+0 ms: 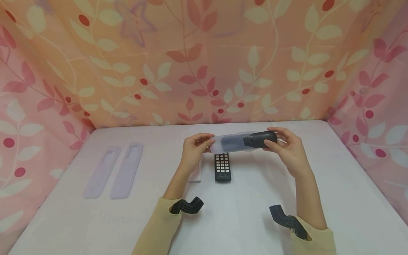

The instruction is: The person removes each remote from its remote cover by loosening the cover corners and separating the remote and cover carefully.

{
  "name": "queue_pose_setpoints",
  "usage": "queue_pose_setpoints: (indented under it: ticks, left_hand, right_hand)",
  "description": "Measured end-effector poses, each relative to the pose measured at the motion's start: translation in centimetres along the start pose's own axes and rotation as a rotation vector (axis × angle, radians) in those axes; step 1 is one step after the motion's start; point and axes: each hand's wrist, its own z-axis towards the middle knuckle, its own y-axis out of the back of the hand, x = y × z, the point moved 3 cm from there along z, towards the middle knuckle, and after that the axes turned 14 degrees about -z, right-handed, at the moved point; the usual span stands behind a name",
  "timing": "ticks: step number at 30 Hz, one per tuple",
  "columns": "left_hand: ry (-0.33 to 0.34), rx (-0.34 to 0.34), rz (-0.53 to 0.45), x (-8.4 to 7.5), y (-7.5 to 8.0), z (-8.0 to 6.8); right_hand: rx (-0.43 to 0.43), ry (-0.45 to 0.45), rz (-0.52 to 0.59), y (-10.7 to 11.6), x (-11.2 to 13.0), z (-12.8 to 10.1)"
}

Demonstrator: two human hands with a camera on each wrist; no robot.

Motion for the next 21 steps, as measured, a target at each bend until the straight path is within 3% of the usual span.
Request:
queue_pose_setpoints:
  ticks: [21]
  left_hand:
    - [0.017, 0.012, 0.003, -0.38, 0.14, -0.11]
  right_hand:
    - [-0.003, 0.005, 0.001, 0.33, -0.02, -0.06]
